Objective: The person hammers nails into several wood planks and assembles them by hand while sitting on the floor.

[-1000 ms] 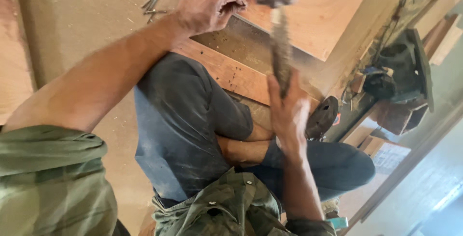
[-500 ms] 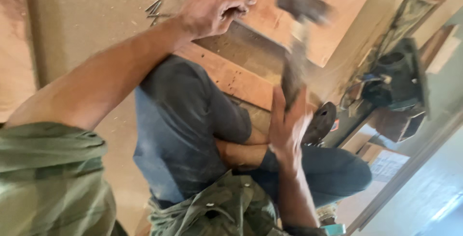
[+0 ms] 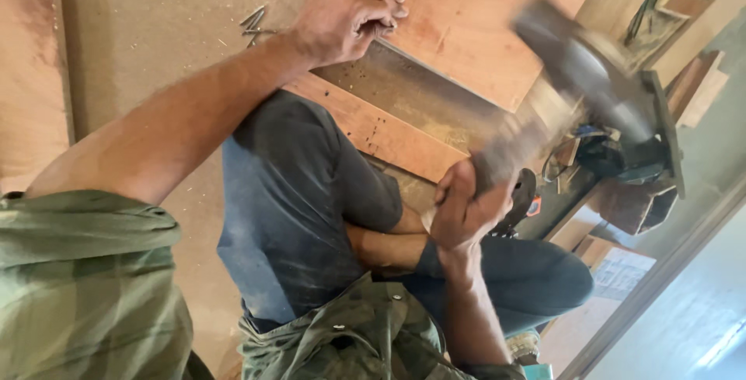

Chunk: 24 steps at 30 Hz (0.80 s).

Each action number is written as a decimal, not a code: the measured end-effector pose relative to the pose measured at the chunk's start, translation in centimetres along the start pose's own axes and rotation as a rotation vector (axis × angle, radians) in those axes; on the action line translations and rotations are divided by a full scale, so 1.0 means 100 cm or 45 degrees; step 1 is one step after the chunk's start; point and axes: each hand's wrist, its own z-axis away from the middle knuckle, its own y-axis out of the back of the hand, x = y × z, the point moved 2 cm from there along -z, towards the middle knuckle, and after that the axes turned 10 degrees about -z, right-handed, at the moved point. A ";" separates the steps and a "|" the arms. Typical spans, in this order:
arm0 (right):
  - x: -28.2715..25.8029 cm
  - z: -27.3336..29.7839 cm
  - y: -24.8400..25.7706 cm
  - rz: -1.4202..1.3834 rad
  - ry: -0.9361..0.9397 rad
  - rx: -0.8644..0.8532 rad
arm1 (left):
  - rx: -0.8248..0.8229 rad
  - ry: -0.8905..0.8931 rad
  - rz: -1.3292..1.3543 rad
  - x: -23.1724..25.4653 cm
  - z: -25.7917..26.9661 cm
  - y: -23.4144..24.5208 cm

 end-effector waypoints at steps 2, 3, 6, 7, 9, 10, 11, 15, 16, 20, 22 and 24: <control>0.002 0.002 -0.010 0.044 0.111 0.042 | -0.004 -0.023 0.000 -0.002 -0.001 -0.006; 0.006 -0.001 -0.019 0.346 0.250 -0.073 | -0.001 -0.039 -0.016 -0.004 -0.002 -0.008; 0.030 -0.014 -0.031 0.672 -0.169 -0.288 | -0.010 -0.059 -0.071 -0.003 0.002 -0.005; 0.039 -0.021 -0.031 0.671 -0.429 -0.340 | -0.010 -0.057 -0.093 -0.005 -0.002 -0.003; 0.043 -0.017 -0.023 0.659 -0.386 -0.349 | -0.050 -0.045 -0.102 -0.001 0.003 0.005; 0.043 -0.005 -0.016 0.650 -0.387 -0.364 | -0.091 -0.036 -0.087 0.003 0.011 0.010; 0.042 -0.006 -0.007 0.601 -0.254 -0.334 | -0.087 -0.067 -0.072 0.002 -0.002 0.009; 0.045 -0.001 0.019 0.611 -0.036 -0.356 | -0.124 -0.425 -0.508 0.004 -0.007 0.018; 0.048 0.000 0.028 0.685 -0.055 -0.371 | -0.116 -0.510 -0.582 0.000 -0.006 0.019; 0.054 -0.011 0.050 0.877 0.093 -0.483 | -0.071 -0.665 -0.549 -0.020 -0.001 0.014; 0.056 -0.015 0.054 0.854 0.163 -0.539 | -0.095 -0.641 -0.543 -0.024 0.005 0.009; 0.054 -0.021 0.051 0.849 0.393 -0.576 | -0.103 -0.633 -0.594 -0.026 0.004 0.008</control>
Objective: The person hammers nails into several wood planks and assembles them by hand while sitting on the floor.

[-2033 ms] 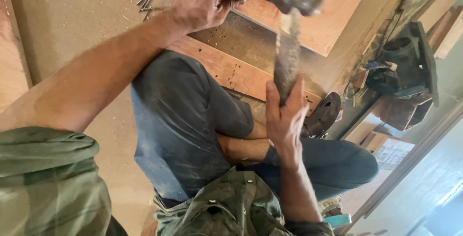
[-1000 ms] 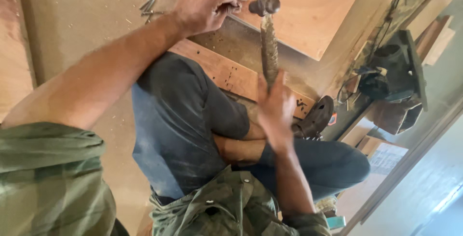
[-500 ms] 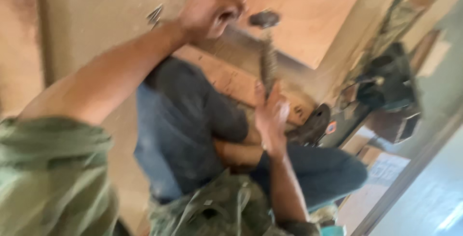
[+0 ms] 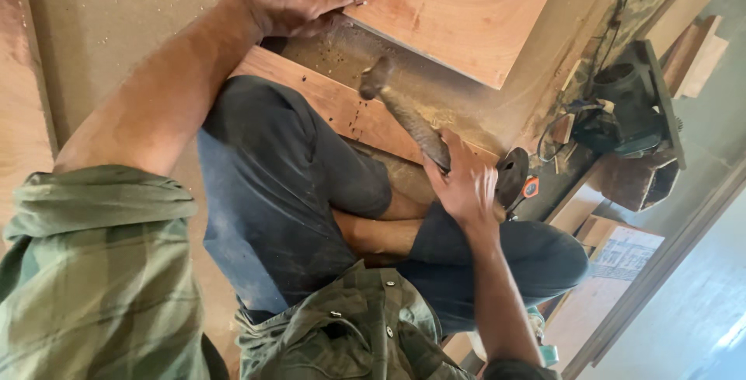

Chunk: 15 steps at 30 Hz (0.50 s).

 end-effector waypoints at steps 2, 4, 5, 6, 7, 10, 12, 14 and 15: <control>0.001 -0.006 -0.002 0.040 0.097 -0.011 | -0.019 0.001 -0.098 0.001 -0.002 0.002; 0.006 -0.017 -0.005 0.077 0.081 -0.074 | 0.021 -0.032 -0.115 0.001 -0.005 0.005; 0.008 -0.022 -0.007 0.066 0.103 -0.078 | 0.036 -0.044 -0.123 0.002 -0.004 0.008; 0.010 -0.028 -0.009 0.055 0.124 -0.082 | 0.043 -0.031 -0.114 0.003 -0.003 0.010; 0.013 -0.033 -0.012 0.047 0.142 -0.086 | 0.052 -0.019 -0.101 0.003 -0.004 0.010; 0.025 -0.046 -0.023 0.152 0.235 -0.163 | 0.073 -0.022 -0.114 0.002 -0.005 0.009; 0.031 -0.049 -0.027 0.161 0.251 -0.094 | 0.083 -0.021 -0.076 0.004 -0.005 0.007; 0.034 -0.053 -0.029 0.173 0.268 -0.052 | 0.096 -0.008 0.003 0.004 -0.007 0.008; 0.033 -0.054 -0.031 0.174 0.273 -0.051 | 0.104 -0.008 -0.016 0.003 -0.006 0.010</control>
